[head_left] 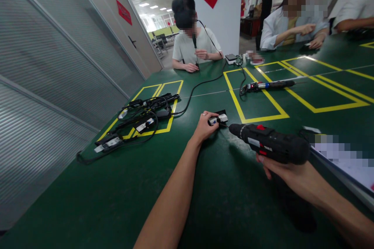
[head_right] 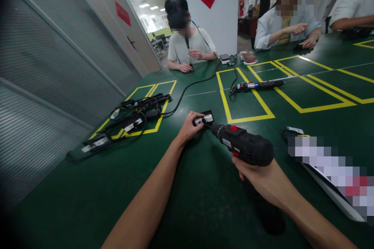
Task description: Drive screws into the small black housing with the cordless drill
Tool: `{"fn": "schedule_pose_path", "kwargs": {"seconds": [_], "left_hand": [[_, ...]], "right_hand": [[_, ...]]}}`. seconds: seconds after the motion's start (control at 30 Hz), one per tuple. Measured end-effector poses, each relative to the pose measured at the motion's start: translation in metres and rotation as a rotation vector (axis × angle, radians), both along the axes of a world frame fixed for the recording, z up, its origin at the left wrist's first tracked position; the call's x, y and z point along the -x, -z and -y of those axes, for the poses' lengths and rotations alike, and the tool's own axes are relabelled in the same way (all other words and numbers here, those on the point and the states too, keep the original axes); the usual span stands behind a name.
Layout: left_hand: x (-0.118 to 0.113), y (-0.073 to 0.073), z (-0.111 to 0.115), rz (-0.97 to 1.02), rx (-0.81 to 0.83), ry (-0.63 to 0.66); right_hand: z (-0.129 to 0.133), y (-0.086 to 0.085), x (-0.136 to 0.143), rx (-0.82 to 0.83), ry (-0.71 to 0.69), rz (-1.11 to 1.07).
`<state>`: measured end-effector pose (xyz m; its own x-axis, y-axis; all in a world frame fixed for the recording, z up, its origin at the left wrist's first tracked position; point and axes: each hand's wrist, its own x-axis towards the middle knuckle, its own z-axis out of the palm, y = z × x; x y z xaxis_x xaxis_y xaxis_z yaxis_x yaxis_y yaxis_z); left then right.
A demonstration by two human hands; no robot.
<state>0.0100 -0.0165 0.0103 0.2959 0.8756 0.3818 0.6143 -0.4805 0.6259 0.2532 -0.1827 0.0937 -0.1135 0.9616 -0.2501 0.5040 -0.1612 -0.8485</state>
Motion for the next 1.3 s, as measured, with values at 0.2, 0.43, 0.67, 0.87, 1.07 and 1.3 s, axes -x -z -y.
{"fn": "schedule_pose_path", "kwargs": {"seconds": [0.2, 0.43, 0.67, 0.87, 1.07, 1.3], "left_hand": [[0.0, 0.001, -0.001, 0.001, -0.007, 0.007], [0.002, 0.004, -0.003, -0.008, -0.005, 0.004], [0.002, 0.003, -0.003, 0.0, -0.004, 0.007], [0.0, 0.001, -0.002, 0.0, 0.003, 0.002], [0.001, 0.002, -0.002, 0.005, -0.005, 0.008], [0.001, 0.003, -0.002, -0.005, -0.001, 0.0]], "right_hand": [[0.0, -0.003, -0.001, 0.001, -0.011, -0.003], [-0.003, 0.009, -0.003, -0.005, -0.005, -0.031], [0.001, -0.002, -0.001, 0.002, -0.001, 0.006], [-0.001, 0.001, -0.001, -0.006, -0.007, 0.011], [-0.001, 0.005, -0.003, 0.002, -0.005, 0.005], [-0.001, 0.005, -0.004, 0.015, -0.009, 0.046]]}}
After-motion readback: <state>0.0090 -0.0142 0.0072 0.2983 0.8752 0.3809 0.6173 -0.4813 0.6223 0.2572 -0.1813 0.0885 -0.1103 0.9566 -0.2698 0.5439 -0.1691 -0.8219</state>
